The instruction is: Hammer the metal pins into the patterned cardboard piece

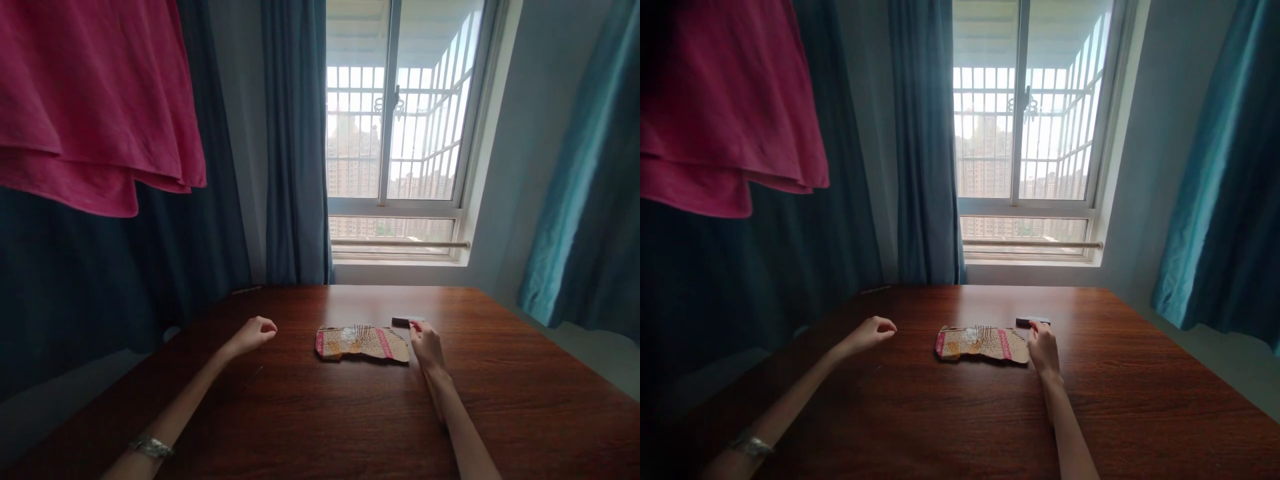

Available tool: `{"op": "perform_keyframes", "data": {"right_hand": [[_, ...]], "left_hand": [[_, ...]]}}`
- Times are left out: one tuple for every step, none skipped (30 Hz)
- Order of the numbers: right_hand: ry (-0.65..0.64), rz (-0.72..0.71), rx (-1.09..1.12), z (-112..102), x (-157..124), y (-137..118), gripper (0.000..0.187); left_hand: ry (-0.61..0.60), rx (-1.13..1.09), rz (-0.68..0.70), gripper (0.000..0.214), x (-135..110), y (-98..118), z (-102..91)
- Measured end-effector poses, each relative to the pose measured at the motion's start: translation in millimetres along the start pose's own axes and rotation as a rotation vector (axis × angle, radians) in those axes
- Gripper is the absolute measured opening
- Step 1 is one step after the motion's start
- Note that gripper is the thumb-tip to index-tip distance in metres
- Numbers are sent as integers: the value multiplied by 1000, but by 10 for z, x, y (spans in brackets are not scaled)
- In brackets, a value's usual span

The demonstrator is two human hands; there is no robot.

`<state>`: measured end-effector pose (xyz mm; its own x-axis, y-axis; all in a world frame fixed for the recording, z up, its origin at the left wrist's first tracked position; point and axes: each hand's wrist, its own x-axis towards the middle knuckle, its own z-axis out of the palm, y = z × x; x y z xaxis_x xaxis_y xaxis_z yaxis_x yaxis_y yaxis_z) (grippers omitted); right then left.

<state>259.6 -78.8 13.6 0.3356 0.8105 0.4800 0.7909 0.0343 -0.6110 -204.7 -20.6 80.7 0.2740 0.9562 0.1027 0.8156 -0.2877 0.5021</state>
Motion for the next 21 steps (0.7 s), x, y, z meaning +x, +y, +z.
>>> {"op": "perform_keyframes", "data": {"right_hand": [[-2,-26,44,15,-4,-19,35],[-11,-49,74,28,-11,-39,34],[-18,-70,97,38,-19,-59,34],[-22,-90,113,45,-27,-76,33],[-23,-111,125,49,-35,-91,32],[-21,-130,131,50,-42,-102,32],[-22,-147,134,49,-48,-110,32],[-24,-158,133,46,-52,-116,31],[-31,-166,129,42,-55,-120,31],[-38,-170,123,37,-57,-123,31],[-47,-174,117,32,-60,-128,31],[-57,-176,110,26,-62,-133,30],[-68,-177,104,21,-64,-140,30],[-79,-175,99,16,-68,-147,30],[-90,-172,96,12,-72,-154,29],[-98,-168,93,11,-77,-159,29],[-106,-163,91,11,-82,-162,29],[-111,-161,90,14,-88,-163,29],[-113,-162,88,19,-94,-162,29],[-115,-162,86,24,-100,-161,29],[-117,-161,83,30,-105,-160,29]], "left_hand": [[2,42,-41,28,-75,-134,-14],[-1,79,-80,25,-149,-243,-24],[-1,101,-106,23,-220,-325,-28],[-16,109,-126,21,-285,-379,-24],[-39,110,-140,20,-344,-408,-13],[-64,106,-150,19,-393,-415,5],[-88,102,-155,20,-433,-405,29],[-105,99,-158,20,-464,-384,56],[-118,100,-158,21,-486,-356,84],[-126,102,-155,21,-498,-327,111],[-134,107,-150,21,-504,-300,136],[-141,115,-144,19,-503,-278,158],[-143,127,-140,17,-497,-263,177],[-145,141,-136,15,-487,-255,194],[-146,155,-129,13,-475,-253,208],[-148,172,-121,11,-464,-256,222],[-149,194,-108,9,-453,-260,236],[-150,223,-93,9,-444,-263,250],[-151,260,-79,9,-439,-263,265],[-147,305,-68,11,-436,-257,279],[-142,352,-63,12,-436,-245,294]]}}
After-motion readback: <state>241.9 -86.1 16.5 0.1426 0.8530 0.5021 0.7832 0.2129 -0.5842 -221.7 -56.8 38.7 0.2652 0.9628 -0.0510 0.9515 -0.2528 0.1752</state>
